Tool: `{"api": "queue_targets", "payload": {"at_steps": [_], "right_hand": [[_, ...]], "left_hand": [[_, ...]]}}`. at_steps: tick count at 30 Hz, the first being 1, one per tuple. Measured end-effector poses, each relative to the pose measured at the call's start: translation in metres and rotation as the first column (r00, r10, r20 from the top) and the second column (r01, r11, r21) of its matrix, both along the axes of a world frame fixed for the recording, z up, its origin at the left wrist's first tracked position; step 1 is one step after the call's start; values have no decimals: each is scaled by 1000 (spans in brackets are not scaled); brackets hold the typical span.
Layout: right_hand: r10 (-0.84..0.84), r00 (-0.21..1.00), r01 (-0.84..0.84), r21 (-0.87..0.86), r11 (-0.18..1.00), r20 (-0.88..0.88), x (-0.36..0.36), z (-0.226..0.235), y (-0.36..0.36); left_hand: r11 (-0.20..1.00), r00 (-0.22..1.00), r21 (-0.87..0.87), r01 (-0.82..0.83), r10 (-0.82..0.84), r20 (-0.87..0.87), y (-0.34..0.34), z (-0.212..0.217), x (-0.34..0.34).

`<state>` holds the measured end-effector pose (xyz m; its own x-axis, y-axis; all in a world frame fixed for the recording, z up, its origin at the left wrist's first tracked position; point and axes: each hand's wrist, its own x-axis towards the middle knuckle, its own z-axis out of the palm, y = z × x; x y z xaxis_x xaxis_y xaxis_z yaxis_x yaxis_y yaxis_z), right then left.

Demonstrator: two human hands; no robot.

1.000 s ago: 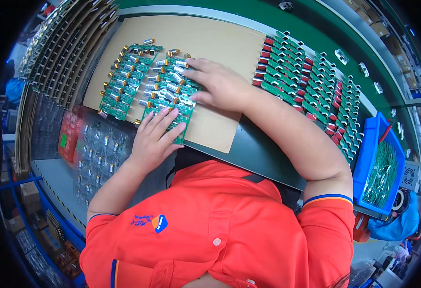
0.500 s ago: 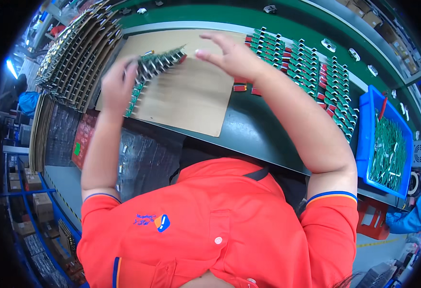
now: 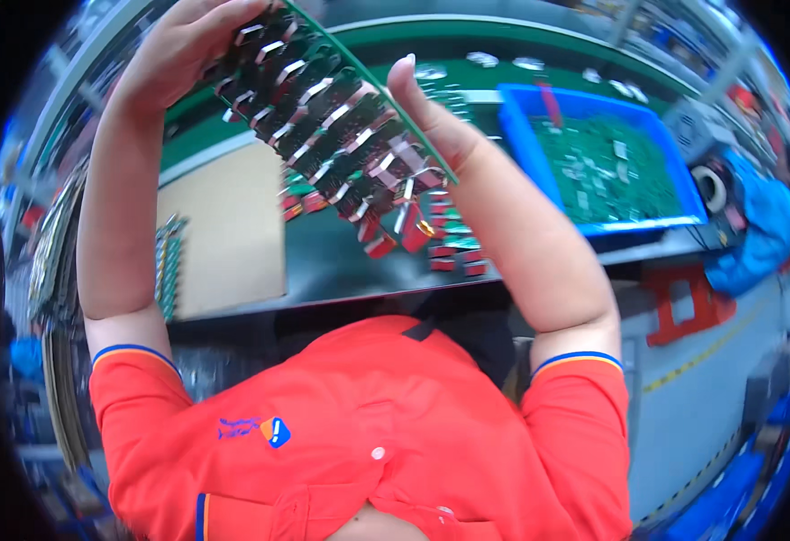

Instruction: The person breaks and separates circuit boards from panel frames by hand, lays them on the workbench, stacks a cardboard divider onto a pile, and picks up a plastic tray.

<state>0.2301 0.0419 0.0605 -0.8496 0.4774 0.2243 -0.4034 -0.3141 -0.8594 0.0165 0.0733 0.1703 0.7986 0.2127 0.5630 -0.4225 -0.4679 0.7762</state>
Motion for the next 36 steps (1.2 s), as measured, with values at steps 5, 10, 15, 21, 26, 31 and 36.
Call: {"api": "queue_targets", "payload": {"at_steps": [5,10,15,21,26,31,36], "right_hand": [[7,942,-77,-197,977,-336,89,4,8],[-242,844,70,-348,935,-479,175,-22,23],[-381,764,235,-326,916,-521,257,-70,62],[-639,570,462,-442,769,-516,285,-99,73],[-653,564,484,-437,758,-506,297,-117,70],[-758,462,556,-515,652,-461,292,-111,66],[-789,467,559,-559,613,-399,290,-108,63]], "left_hand": [[729,641,45,-683,627,-443,43,16,117],[739,681,201,-643,672,-293,98,-28,226],[553,606,299,-778,785,125,99,-101,275],[738,787,348,-577,617,-6,38,-170,301],[754,803,365,-545,595,-29,40,-195,318],[792,808,318,-521,578,-116,41,-198,323],[724,731,278,-631,675,-98,50,-202,323]]}}
